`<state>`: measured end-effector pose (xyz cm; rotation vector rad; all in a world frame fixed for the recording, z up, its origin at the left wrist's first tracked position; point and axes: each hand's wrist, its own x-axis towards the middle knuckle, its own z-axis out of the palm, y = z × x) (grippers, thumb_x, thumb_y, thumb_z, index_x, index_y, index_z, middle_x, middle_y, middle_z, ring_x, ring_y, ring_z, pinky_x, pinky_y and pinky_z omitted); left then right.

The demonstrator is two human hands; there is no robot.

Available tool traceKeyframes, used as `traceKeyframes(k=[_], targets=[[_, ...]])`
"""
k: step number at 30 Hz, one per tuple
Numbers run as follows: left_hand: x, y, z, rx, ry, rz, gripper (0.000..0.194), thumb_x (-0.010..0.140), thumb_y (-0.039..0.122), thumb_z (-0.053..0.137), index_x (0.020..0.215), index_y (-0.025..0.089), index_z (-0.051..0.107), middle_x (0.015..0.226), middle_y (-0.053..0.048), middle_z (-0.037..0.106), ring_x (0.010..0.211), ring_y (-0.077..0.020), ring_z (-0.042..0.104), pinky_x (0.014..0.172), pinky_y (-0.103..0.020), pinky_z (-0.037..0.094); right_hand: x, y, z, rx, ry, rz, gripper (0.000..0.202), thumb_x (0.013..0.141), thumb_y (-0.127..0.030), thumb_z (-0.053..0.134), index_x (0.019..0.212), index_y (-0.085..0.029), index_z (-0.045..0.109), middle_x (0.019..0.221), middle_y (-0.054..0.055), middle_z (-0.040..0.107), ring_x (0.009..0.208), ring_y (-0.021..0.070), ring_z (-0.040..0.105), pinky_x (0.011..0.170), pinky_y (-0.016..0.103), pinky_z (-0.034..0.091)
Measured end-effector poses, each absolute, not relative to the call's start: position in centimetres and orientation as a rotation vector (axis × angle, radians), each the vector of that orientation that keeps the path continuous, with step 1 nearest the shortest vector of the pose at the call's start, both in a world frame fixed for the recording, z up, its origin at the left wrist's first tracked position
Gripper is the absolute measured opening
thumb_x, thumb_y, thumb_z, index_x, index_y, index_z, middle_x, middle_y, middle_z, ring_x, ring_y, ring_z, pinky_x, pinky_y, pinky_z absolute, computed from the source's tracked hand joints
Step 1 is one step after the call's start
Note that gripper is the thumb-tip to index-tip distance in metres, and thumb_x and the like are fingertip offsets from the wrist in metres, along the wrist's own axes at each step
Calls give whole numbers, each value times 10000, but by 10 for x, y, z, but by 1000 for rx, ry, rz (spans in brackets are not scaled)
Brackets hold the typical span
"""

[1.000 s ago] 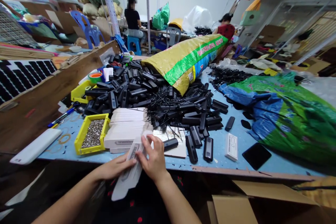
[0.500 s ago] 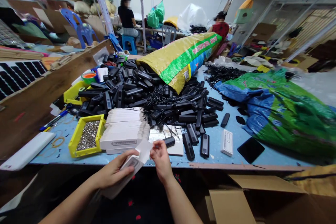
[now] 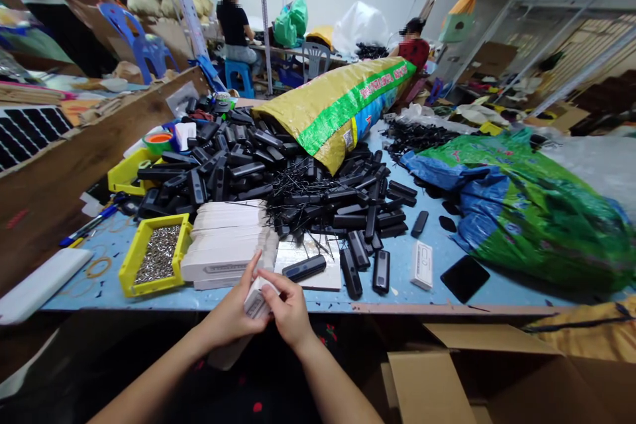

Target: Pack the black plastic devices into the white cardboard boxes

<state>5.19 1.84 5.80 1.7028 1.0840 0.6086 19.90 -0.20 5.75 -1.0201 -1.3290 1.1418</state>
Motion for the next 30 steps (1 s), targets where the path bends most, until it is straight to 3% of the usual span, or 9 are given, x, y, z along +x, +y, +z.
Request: traceKeyframes(k=[6,8,11,13,17,20,24,27,30], targets=[[41,20,43,1590,994,659,1022,643,267,703,1458,170,94,1135,-120,589,988,-238,595,928,-390,436,205,-6,50,-981,-1841,797,409,890,-300,475,1293,-248,523,1308,72,535,1227,216,478,1047,428,374],[31,21,36,1367,1048,665,982,670,300,703,1446,185,113,1091,-117,612,960,-245,611,914,-421,448,225,7,42,-1089,-2059,718,490,870,-203,458,1359,-229,437,1357,77,487,1284,221,413,1089,475,298],[9,26,33,853,986,789,858,770,340,614,1445,244,93,1063,-115,636,953,-268,630,850,-467,486,261,29,30,-1371,-2273,507,658,733,-12,458,1369,-175,407,1303,126,521,1294,272,383,1100,597,141],[-3,31,35,544,923,937,724,822,328,545,1437,263,168,1112,-121,631,997,-276,624,840,-468,503,277,36,30,-1388,-2309,500,633,681,25,482,1280,-178,492,1190,125,577,1200,276,475,1076,593,215],[-1,36,41,170,1049,1275,433,917,318,430,1344,254,397,1116,-85,647,984,-220,636,809,-385,548,265,23,50,-1164,-1652,774,331,748,-235,676,1031,-221,505,1008,63,573,931,219,612,847,418,512],[29,27,42,52,1049,1288,358,928,285,433,1280,229,467,1096,-79,656,927,-191,653,760,-351,572,229,9,64,-905,-1096,805,464,731,-484,693,994,-247,394,995,50,566,916,224,639,848,437,522],[56,4,37,258,976,939,430,898,409,476,1219,124,499,1122,-155,624,976,-235,638,855,-403,537,195,-1,62,-857,-1103,670,557,612,-475,789,947,-231,416,1177,112,521,1108,264,557,951,452,457],[47,-4,24,952,1209,960,687,715,497,674,1260,149,445,1249,-175,536,1152,-318,536,941,-475,466,194,-6,55,-850,-1101,658,579,688,-367,770,1111,-288,382,1057,52,575,957,196,614,866,390,504],[36,-1,10,1636,1370,987,825,588,402,773,1281,185,382,1289,-162,505,1183,-326,509,954,-458,450,208,5,46,-885,-1437,774,415,776,-471,653,1098,-264,493,987,49,612,923,198,609,835,344,496]])
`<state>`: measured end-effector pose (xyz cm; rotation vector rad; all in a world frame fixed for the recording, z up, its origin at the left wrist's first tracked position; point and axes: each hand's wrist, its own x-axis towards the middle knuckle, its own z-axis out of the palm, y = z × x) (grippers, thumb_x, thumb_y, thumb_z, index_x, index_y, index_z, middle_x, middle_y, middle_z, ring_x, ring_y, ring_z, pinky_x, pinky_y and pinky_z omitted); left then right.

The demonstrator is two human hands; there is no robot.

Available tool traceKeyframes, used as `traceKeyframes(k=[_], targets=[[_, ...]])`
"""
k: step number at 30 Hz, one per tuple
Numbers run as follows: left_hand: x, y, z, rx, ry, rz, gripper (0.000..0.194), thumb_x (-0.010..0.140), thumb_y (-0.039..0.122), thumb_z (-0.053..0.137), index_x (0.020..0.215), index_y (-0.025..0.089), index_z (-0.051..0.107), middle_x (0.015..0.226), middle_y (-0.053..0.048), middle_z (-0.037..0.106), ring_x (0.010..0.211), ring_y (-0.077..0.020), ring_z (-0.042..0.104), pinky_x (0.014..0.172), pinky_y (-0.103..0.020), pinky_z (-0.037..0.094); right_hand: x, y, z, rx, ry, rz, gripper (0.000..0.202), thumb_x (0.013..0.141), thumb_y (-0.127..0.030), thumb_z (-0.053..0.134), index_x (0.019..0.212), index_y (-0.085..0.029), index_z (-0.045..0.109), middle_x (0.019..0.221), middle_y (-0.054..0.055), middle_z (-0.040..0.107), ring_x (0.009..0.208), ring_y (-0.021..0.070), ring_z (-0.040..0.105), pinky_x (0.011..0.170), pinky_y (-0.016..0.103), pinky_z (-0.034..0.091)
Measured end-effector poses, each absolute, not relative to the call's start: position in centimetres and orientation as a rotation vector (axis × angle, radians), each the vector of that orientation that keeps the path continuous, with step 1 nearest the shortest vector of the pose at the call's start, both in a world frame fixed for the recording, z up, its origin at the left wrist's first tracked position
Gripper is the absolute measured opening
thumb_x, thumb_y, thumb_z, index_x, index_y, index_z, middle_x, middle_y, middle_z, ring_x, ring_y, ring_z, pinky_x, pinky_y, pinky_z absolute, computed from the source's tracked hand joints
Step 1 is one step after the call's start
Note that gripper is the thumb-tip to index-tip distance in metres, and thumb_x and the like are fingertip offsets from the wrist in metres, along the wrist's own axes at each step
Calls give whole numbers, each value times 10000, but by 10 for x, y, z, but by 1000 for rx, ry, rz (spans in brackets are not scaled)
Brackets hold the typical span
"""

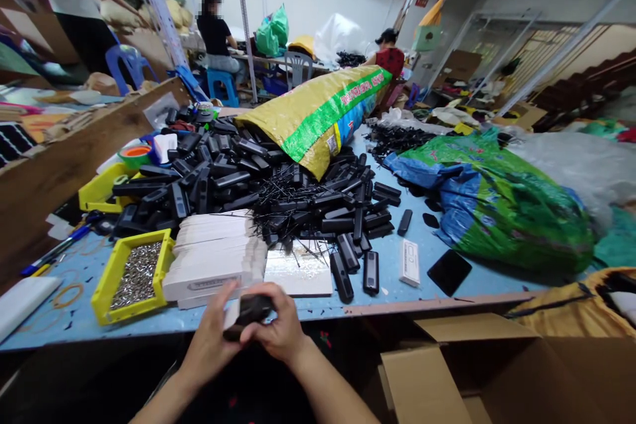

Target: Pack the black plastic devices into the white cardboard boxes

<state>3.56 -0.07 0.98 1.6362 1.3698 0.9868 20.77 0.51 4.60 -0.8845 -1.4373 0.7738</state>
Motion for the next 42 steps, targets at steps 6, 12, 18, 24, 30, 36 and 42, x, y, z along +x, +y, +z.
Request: traceKeyframes(k=[6,12,18,24,30,36,42], targets=[[44,24,4,1981,1442,749,620,706,327,638,1242,182,363,1033,-108,649,887,-274,663,756,-372,523,251,78,8,-1749,-1491,439,116,823,-235,537,753,-163,594,838,110,615,874,254,541,834,409,420],[54,45,9,2074,1348,811,648,734,341,621,1302,165,363,1209,-127,589,1077,-260,597,877,-342,489,267,69,5,-1689,-1579,547,76,795,-130,525,761,-169,581,781,71,607,794,210,563,771,353,449],[63,47,3,2084,1194,765,769,746,288,609,1414,216,235,1269,-115,555,1063,-242,604,864,-328,492,243,32,44,-1309,-1393,667,277,868,-308,545,1126,-212,575,822,34,634,718,158,584,702,307,487],[59,53,-12,2093,1146,879,507,760,319,608,1216,191,427,1138,-124,588,998,-241,619,847,-368,494,227,33,30,-1256,-1477,685,194,841,-351,581,939,-237,704,947,64,655,888,197,587,832,369,468],[64,62,-9,1981,1139,818,855,705,296,647,1395,126,173,1136,-172,574,967,-269,626,829,-396,497,211,40,4,-967,-1345,1088,366,802,-461,612,1064,-218,688,1186,84,621,1115,229,568,966,378,443],[66,65,-6,1989,1187,731,965,736,294,614,1467,148,1,1323,-234,456,1004,-317,622,822,-408,501,217,39,16,-1057,-1322,990,259,826,-372,596,1005,-223,711,1031,66,693,979,206,644,908,366,493],[78,61,-2,1934,1215,846,876,788,435,581,1456,143,95,1492,-207,194,1361,-336,262,1075,-498,292,214,15,2,-1117,-1654,813,685,717,-416,687,1334,-208,473,1425,87,395,1331,241,347,1102,418,291]])
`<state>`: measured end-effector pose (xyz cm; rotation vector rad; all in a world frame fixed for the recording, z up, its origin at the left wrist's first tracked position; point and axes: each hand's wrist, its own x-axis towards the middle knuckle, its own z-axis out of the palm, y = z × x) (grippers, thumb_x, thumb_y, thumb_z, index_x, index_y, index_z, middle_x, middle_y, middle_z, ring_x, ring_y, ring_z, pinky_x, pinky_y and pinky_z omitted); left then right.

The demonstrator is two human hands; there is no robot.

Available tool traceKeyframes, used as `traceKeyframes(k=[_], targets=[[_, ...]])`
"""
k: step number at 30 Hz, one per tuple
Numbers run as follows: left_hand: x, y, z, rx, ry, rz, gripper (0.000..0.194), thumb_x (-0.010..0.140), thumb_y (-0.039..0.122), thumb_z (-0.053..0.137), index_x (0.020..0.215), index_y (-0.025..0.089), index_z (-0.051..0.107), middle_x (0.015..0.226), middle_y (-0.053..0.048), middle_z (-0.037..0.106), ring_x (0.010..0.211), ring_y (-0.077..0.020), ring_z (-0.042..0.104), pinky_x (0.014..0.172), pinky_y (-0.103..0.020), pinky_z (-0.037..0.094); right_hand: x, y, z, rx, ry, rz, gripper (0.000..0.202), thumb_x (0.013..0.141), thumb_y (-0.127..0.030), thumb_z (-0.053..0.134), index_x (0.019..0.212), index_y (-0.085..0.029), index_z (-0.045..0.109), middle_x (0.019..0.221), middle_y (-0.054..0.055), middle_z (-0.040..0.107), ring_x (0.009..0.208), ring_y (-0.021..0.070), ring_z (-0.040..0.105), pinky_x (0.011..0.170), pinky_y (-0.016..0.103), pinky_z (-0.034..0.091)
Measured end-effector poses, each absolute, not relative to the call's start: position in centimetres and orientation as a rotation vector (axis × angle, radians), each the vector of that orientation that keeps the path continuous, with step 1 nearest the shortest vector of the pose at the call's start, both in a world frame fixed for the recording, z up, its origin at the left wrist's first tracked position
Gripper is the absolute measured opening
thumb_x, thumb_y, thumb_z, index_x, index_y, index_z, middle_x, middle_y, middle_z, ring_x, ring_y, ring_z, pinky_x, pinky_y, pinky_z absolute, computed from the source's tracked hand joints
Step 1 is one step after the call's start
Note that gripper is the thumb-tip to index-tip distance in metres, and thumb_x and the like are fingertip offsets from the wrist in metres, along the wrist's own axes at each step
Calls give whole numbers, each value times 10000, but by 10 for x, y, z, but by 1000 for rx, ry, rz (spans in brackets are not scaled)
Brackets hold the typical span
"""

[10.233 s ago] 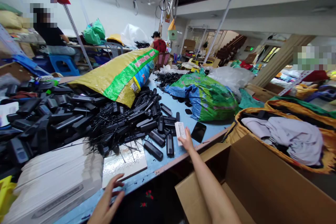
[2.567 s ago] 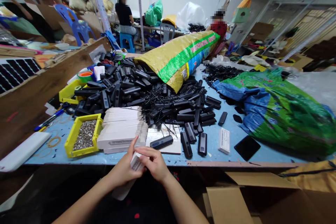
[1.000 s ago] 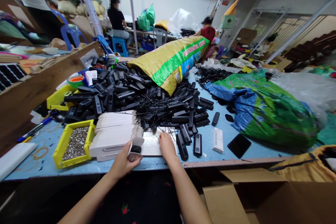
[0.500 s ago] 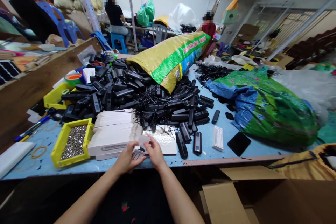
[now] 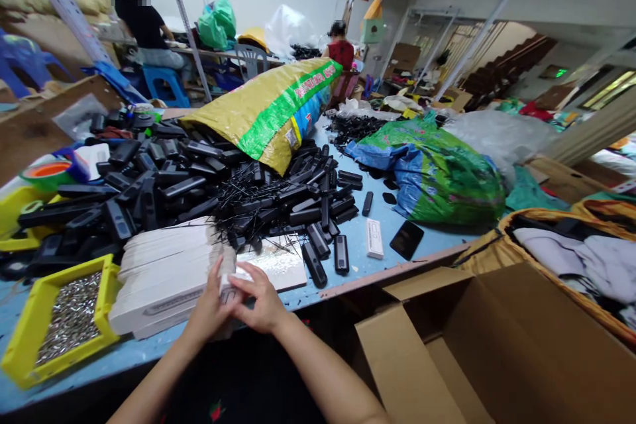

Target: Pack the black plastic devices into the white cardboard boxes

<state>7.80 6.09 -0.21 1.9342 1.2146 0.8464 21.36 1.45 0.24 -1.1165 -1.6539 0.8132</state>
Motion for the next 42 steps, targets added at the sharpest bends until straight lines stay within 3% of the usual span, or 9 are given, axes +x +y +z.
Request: traceKeyframes(k=[2,4,7,10,15,23,27,34,42], targets=[[83,52,7,1788,1244,871,747,862,443,471,1455,163,114,1497,-189,190,1377,-317,227,1089,-519,256,215,5,-2,-1248,-1673,851,1046,602,-386,767,1460,-169,210,1502,127,219,1381,267,234,1112,424,270],[75,45,20,1687,1146,865,676,900,422,403,1459,212,86,1465,-166,275,1334,-285,330,1060,-506,321,235,1,1,-1351,-1628,838,1091,612,-325,738,1474,-161,91,1495,144,215,1372,268,250,1099,416,299],[26,53,42,1683,1212,1160,695,828,411,517,1413,230,188,1330,-136,441,1166,-254,506,970,-461,435,318,8,16,-1614,-1297,611,812,745,-312,574,1442,-166,186,1401,140,370,1278,249,402,1043,405,374],[-53,81,54,1657,1862,1350,503,666,438,611,1076,158,525,1033,-112,579,906,-275,599,806,-458,519,425,25,27,-2100,-1065,233,726,700,-306,578,1358,-97,356,1477,176,208,1359,295,248,1106,426,250],[-142,116,36,1937,2202,574,254,617,350,453,783,178,538,778,-95,617,796,-293,595,800,-462,493,489,45,16,-2548,-928,239,622,723,-316,560,1299,-108,456,1450,206,280,1341,386,241,1045,600,183],[-153,113,15,2028,2150,224,258,773,369,359,604,235,501,633,-11,618,671,-229,579,686,-355,474,418,97,23,-2104,-1020,179,489,683,-410,626,1061,-99,623,975,172,642,978,304,568,878,407,405],[-148,98,28,2106,2188,490,259,811,431,346,745,245,514,773,-10,637,796,-243,601,786,-406,489,405,80,28,-2006,-903,210,499,776,-453,478,1073,-74,610,955,173,655,875,262,603,792,381,458],[-111,94,34,1786,2227,939,263,764,407,424,831,188,554,867,-79,628,857,-258,586,854,-423,450,341,25,22,-1357,-970,931,356,646,-419,705,871,-149,647,889,86,669,835,220,626,789,357,494],[59,40,43,750,1097,1060,411,573,427,771,823,126,645,746,-43,642,701,-131,579,719,-261,456,237,31,64,-853,-583,997,234,766,-405,584,837,-208,481,618,-39,507,575,125,542,646,335,507]])
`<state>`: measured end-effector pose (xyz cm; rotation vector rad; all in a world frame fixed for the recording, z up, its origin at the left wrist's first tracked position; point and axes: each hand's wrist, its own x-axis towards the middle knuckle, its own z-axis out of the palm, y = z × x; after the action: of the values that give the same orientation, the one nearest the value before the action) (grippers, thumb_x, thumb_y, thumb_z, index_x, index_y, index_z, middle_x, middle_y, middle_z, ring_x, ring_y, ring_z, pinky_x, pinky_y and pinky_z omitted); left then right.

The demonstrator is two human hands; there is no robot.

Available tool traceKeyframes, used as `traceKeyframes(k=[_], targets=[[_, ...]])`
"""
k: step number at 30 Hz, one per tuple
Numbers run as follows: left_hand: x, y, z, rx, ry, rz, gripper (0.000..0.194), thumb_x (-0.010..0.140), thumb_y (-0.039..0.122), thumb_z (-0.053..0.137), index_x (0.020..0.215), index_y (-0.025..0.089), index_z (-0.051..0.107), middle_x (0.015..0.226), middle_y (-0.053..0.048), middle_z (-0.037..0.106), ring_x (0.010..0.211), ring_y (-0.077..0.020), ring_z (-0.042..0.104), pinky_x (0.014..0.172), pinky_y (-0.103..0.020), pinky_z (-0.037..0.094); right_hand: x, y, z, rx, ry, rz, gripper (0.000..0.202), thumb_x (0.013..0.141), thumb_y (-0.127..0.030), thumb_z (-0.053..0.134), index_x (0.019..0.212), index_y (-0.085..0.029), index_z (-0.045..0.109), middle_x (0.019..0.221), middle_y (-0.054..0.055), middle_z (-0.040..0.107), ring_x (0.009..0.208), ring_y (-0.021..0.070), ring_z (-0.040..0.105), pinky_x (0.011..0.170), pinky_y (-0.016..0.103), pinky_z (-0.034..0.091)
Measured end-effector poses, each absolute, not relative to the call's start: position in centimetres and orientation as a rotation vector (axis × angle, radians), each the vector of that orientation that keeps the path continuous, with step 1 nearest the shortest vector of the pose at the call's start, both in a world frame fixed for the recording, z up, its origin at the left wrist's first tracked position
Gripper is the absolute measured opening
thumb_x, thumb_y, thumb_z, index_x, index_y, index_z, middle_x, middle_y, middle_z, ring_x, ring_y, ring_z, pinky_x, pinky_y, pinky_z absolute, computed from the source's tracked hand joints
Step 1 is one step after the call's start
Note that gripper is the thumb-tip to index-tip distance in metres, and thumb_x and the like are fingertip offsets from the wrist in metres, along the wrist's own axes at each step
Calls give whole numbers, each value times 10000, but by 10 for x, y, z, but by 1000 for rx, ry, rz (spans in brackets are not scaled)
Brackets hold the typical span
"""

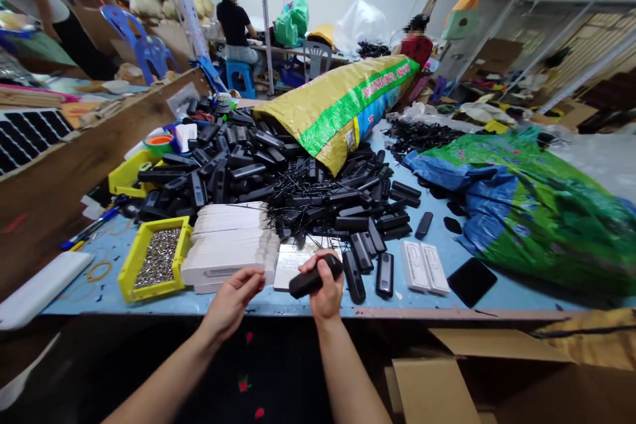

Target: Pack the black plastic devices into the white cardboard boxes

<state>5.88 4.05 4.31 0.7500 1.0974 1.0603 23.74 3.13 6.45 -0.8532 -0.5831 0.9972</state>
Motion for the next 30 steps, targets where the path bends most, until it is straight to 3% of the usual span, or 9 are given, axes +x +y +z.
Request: traceKeyframes(k=[6,15,18,21,24,27,30], targets=[[87,30,37,896,1049,1121,270,641,337,759,810,144,677,797,-43,666,778,-146,589,767,-263,461,207,51,81,-768,-378,941,229,785,-423,516,831,-213,438,627,-50,430,573,99,486,649,295,484],[93,26,27,976,1062,1162,325,664,320,732,858,166,521,733,-5,612,712,-124,598,718,-246,481,201,49,69,-818,-262,962,231,787,-414,512,806,-208,409,625,-57,398,529,85,448,595,263,470],[73,29,22,1354,1151,1085,328,733,330,667,992,182,530,897,-56,631,825,-175,615,795,-326,495,210,43,57,-832,-459,869,183,791,-375,520,777,-207,449,599,-46,439,532,105,480,601,292,478],[28,41,8,1935,1357,1000,274,821,305,558,1076,205,558,1078,-97,594,1022,-229,561,941,-413,427,228,41,34,-966,-960,753,182,699,-365,623,702,-205,535,601,-4,543,583,157,551,617,329,486],[-20,52,-15,2323,1537,801,343,811,295,550,1141,201,560,1171,-124,563,1134,-288,500,982,-459,382,243,49,12,-1060,-1183,774,198,669,-350,661,634,-187,555,586,11,573,548,160,551,573,307,469],[-44,56,-32,2499,1565,641,379,819,237,506,1196,223,544,1232,-120,543,1177,-290,479,1001,-459,351,249,60,-5,-1210,-861,691,237,768,-378,598,862,-169,540,644,4,581,601,164,575,648,321,489],[-41,59,-23,2528,1588,577,354,805,171,469,1138,229,572,1181,-123,567,1146,-286,497,985,-462,345,254,67,-20,-1461,-765,457,596,720,-416,674,1188,-154,413,989,111,610,881,222,598,823,387,472]])
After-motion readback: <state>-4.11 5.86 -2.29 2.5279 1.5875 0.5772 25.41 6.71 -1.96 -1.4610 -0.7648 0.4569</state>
